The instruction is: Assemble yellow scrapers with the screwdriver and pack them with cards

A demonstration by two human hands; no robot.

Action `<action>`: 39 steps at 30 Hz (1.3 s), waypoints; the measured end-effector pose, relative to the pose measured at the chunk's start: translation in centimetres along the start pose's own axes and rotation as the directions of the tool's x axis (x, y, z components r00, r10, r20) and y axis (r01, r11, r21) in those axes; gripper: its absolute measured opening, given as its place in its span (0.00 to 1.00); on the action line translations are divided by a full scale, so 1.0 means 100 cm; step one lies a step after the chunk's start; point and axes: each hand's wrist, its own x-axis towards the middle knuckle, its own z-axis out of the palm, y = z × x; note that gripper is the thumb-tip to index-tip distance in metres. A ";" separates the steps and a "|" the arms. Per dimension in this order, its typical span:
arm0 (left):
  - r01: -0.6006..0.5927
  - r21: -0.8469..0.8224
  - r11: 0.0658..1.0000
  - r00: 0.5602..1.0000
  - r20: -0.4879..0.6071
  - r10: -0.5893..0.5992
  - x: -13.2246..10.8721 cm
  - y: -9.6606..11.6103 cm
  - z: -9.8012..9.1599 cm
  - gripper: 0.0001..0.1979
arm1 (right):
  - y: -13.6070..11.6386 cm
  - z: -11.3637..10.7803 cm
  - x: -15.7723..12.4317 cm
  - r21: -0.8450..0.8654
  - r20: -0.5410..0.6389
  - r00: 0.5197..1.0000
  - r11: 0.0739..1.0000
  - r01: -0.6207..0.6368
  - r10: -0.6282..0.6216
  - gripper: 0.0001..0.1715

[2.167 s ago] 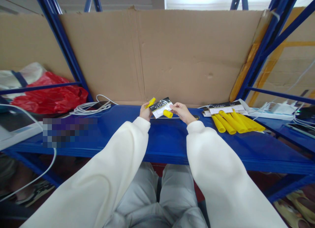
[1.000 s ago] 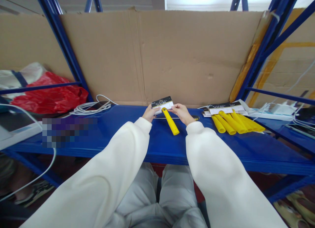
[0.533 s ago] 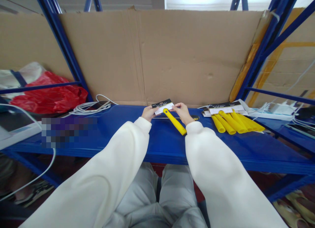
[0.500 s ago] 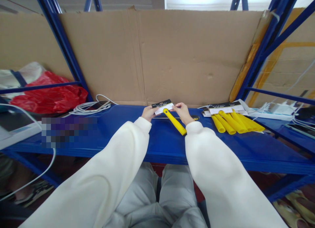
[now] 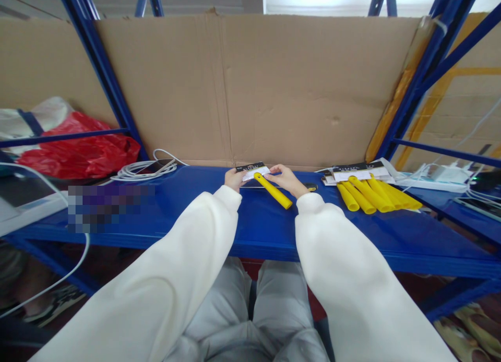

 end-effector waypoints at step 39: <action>-0.013 0.449 0.894 0.997 0.075 -0.023 -0.001 0.000 0.000 0.16 | -0.006 -0.132 -0.032 -0.777 -0.570 0.821 0.307 -0.549 0.028 0.27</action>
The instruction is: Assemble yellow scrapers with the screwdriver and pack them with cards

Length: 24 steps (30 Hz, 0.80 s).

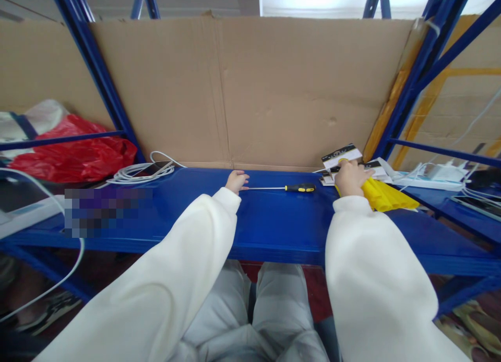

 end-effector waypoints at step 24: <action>0.016 0.020 1.000 0.999 0.051 -0.017 -0.009 0.005 -0.001 0.15 | 0.025 0.032 0.014 0.090 0.020 0.990 0.985 -0.144 0.143 0.27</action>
